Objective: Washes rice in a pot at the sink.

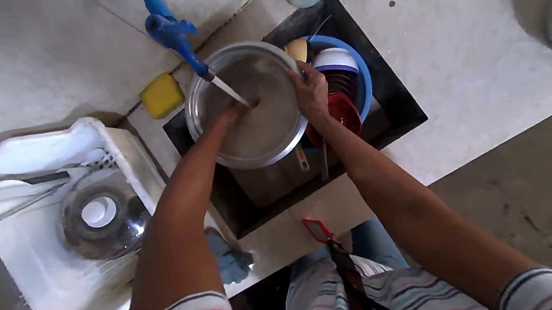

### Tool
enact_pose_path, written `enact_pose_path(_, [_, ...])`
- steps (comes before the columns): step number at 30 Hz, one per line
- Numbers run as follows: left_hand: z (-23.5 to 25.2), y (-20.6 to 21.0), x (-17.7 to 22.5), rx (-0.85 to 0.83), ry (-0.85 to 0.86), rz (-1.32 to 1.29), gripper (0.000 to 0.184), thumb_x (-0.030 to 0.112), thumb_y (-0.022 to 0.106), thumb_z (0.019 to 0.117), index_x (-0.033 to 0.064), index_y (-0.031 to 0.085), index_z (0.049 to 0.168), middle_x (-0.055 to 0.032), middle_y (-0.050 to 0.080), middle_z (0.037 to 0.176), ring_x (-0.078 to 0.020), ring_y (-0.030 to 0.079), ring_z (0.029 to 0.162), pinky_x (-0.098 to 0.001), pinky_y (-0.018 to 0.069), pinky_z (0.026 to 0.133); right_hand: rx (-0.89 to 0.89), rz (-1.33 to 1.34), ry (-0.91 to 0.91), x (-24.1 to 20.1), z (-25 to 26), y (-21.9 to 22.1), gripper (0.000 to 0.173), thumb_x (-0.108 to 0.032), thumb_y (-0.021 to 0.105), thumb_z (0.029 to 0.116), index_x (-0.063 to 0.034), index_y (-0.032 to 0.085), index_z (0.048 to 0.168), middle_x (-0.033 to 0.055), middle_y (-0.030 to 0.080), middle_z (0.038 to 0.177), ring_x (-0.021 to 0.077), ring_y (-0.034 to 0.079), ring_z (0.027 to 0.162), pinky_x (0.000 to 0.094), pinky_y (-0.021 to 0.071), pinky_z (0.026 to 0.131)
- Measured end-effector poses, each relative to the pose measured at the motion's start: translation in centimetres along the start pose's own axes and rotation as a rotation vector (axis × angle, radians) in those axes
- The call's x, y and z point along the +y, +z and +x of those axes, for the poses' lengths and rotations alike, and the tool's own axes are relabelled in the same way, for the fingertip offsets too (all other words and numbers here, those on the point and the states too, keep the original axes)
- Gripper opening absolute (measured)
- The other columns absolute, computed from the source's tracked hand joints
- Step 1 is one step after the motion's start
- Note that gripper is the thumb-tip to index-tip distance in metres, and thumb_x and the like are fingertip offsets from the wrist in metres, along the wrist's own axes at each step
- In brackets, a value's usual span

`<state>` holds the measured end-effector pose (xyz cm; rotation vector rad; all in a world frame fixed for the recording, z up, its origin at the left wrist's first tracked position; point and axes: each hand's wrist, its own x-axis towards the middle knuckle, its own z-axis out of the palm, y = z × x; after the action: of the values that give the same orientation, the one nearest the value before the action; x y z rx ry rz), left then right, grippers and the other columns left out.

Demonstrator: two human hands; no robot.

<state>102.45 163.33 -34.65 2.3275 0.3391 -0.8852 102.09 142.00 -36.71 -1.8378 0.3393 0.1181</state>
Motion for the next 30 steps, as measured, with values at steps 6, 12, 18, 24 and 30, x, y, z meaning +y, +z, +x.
enact_pose_path(6, [-3.0, 4.1, 2.6, -0.129, -0.209, -0.297, 0.054, 0.041, 0.05, 0.1071, 0.0035, 0.049, 0.146, -0.02, 0.053, 0.145, -0.0323, 0.051, 0.133, -0.0543, 0.0424, 0.109, 0.0, -0.019, 0.011, -0.4, -0.4, 0.1, 0.042, -0.028, 0.058, 0.1045, -0.0063, 0.062, 0.14, 0.0182, 0.07, 0.123, 0.0306, 0.067, 0.114, 0.0493, 0.0498, 0.101])
enact_pose_path(12, [3.9, 5.8, 5.8, 0.088, 0.137, 0.157, 0.048, 0.007, 0.06, 0.0996, -0.0137, 0.047, 0.141, -0.0351, 0.051, 0.142, -0.0469, 0.049, 0.136, -0.0569, 0.038, 0.114, -0.011, -0.061, 0.0, -1.1, -0.8, 0.1, 0.041, -0.026, 0.056, 0.1051, -0.0051, 0.061, 0.139, 0.0194, 0.071, 0.119, 0.0326, 0.069, 0.109, 0.0522, 0.0514, 0.097])
enact_pose_path(18, [4.5, 0.3, 2.4, 0.146, 0.197, 0.342, 0.038, 0.017, 0.056, 0.1049, -0.0062, 0.059, 0.136, -0.0294, 0.058, 0.139, -0.0445, 0.052, 0.134, -0.0579, 0.0367, 0.114, -0.003, -0.041, -0.031, -0.7, -0.5, 0.3, 0.041, -0.027, 0.059, 0.1039, -0.0048, 0.062, 0.138, 0.018, 0.071, 0.121, 0.0299, 0.068, 0.112, 0.05, 0.0506, 0.099])
enact_pose_path(24, [-2.3, 0.2, 0.2, -0.06, -0.121, -0.054, 0.058, 0.045, 0.037, 0.1107, 0.0047, 0.047, 0.15, -0.0202, 0.049, 0.151, -0.0334, 0.047, 0.14, -0.0536, 0.0379, 0.115, -0.009, -0.001, -0.004, -0.6, -0.5, 0.3, 0.041, -0.027, 0.059, 0.104, -0.0046, 0.062, 0.138, 0.0183, 0.07, 0.122, 0.0307, 0.068, 0.113, 0.0499, 0.0508, 0.1])
enact_pose_path(30, [-1.9, 4.9, 3.6, -0.084, -0.245, -0.432, 0.057, 0.045, 0.053, 0.1053, 0.0052, 0.049, 0.146, -0.0205, 0.053, 0.143, -0.0325, 0.053, 0.129, -0.0541, 0.0452, 0.105, -0.033, -0.008, 0.024, -1.0, -0.5, 0.3, 0.042, -0.029, 0.059, 0.1039, -0.0066, 0.062, 0.14, 0.0178, 0.071, 0.121, 0.031, 0.068, 0.111, 0.0512, 0.0512, 0.099])
